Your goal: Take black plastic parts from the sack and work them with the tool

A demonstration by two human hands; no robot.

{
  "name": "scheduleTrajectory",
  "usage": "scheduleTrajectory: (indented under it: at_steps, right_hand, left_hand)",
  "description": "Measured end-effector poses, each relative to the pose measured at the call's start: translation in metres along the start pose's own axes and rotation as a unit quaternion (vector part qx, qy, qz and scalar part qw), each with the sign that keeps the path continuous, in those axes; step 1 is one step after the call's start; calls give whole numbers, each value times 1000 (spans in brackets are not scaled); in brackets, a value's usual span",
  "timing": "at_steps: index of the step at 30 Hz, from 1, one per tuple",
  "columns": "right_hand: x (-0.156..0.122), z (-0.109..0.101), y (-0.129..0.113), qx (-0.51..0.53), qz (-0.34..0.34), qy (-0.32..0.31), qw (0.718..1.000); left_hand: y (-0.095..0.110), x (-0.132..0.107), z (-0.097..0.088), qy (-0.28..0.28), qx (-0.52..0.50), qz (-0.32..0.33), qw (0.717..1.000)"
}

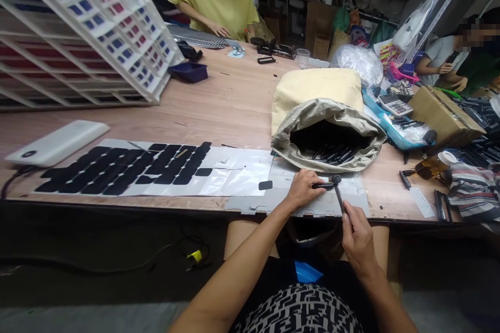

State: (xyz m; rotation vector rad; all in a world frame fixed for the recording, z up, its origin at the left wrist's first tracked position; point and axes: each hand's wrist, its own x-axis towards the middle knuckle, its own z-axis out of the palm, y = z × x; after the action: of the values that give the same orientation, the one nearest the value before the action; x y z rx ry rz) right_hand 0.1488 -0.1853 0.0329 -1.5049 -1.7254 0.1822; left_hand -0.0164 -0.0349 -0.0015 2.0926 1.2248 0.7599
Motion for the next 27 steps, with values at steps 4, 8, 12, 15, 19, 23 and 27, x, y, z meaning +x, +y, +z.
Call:
scheduleTrajectory:
  at_steps: [4,8,12,15,19,23,27]
  right_hand:
    - [0,9,3,-11,-33,-10,999]
    - [-2,9,8,-26,-39,-1,999]
    - [-4,6,10,-38,-27,19,999]
    - [-4,2,14,-43,-7,9,999]
    - [3,-18,34,-87,24,41,995]
    - [20,-51,76,-225,113,86,964]
    - [43,-69,111,-369,239,28,898]
  left_hand:
    - [1,0,0,-4,-8,-10,1000]
    - [-1,0,1,4,-19,-10,1000]
    - [-1,1,1,4,-21,-14,1000]
    - [0,0,0,1,-19,-17,1000]
    - [1,-4,0,1,-2,-6,1000]
    - [1,-5,1,-4,21,6,1000]
    - [5,-2,-3,-3,40,15,999]
